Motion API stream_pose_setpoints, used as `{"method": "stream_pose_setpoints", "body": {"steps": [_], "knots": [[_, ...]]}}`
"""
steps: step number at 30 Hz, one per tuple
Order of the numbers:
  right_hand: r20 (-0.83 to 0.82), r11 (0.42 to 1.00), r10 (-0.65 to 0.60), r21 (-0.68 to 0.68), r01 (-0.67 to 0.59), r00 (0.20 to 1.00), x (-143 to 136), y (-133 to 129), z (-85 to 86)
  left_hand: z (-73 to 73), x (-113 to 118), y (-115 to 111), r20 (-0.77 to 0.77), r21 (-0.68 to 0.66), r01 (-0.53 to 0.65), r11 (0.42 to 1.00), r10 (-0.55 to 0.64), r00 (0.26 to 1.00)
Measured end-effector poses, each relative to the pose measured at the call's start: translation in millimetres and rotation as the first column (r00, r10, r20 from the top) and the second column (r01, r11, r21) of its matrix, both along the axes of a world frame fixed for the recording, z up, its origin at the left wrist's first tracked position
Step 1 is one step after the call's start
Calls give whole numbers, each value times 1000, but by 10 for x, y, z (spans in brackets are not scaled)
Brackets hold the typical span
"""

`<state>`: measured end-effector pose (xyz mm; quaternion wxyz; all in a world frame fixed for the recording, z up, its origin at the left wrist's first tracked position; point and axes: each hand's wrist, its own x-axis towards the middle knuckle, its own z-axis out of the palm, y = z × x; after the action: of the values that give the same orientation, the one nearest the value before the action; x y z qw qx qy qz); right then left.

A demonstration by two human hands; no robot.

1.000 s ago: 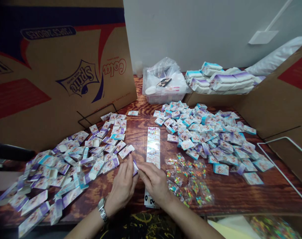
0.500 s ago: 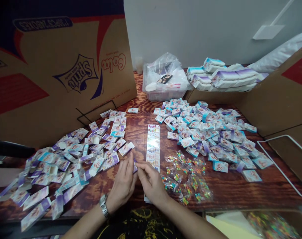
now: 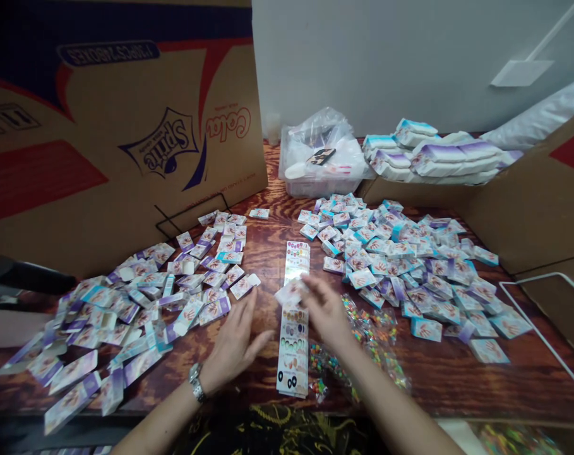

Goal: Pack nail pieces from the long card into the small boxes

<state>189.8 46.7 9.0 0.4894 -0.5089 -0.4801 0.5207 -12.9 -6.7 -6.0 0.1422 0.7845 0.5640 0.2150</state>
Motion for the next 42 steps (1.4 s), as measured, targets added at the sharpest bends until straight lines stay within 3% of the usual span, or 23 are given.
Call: {"method": "stream_pose_setpoints", "body": {"steps": [2,3,4,5,7,8,9,11,13,15,18,25,27,30,32,33,35,37,39,42], "knots": [[-238,946,-308,22,322,921,277,259,25,-84,-144,112,-90,72,-74,995,80,993],[-333,907,-394,8,421,857,388,360,27,-142,-210,176,-142,111,-98,989,113,983],[-378,877,-451,-22,479,808,469,433,17,-206,-265,241,-193,138,-107,985,133,972],[-349,872,-471,-49,487,810,516,474,-8,-269,-306,299,-242,153,-106,982,142,960],[-108,937,-349,-3,351,931,515,482,-99,-374,-342,385,-312,158,-87,984,134,941],[84,977,-210,63,205,974,479,463,-159,-410,-343,406,-338,151,-73,986,121,933],[295,992,-52,128,15,954,431,441,-223,-434,-337,413,-357,143,-60,988,108,928],[665,913,167,176,-369,728,330,408,-346,-449,-318,393,-381,136,-41,990,91,920],[867,791,219,111,-602,447,257,399,-437,-433,-300,346,-383,147,-37,988,91,919],[942,725,220,17,-688,254,218,402,-490,-399,-278,293,-370,158,-37,987,94,924],[966,704,204,-33,-709,157,196,396,-521,-336,-222,228,-324,152,-27,988,76,943],[949,752,117,109,-650,294,134,227,-552,-255,-4,174,-55,25,75,997,-73,996],[930,749,111,153,-644,350,118,141,-439,-230,49,181,38,-25,142,989,-141,989],[830,722,205,229,-653,518,126,47,-112,-173,96,205,227,-103,207,973,-180,957],[701,737,326,231,-635,634,149,43,132,-142,107,219,441,-225,204,953,-87,893],[650,782,320,229,-580,689,162,57,236,-134,110,221,542,-304,204,931,-8,840],[594,863,236,236,-447,769,175,91,382,-132,120,216,677,-445,222,867,163,718],[579,895,126,285,-344,806,158,90,446,-141,141,200,729,-517,236,823,279,625],[592,850,114,358,-388,797,104,21,450,-142,168,185,759,-549,236,801,360,543],[690,662,232,404,-631,686,-5,-177,390,-94,183,181,772,-592,236,771,458,440]]}}
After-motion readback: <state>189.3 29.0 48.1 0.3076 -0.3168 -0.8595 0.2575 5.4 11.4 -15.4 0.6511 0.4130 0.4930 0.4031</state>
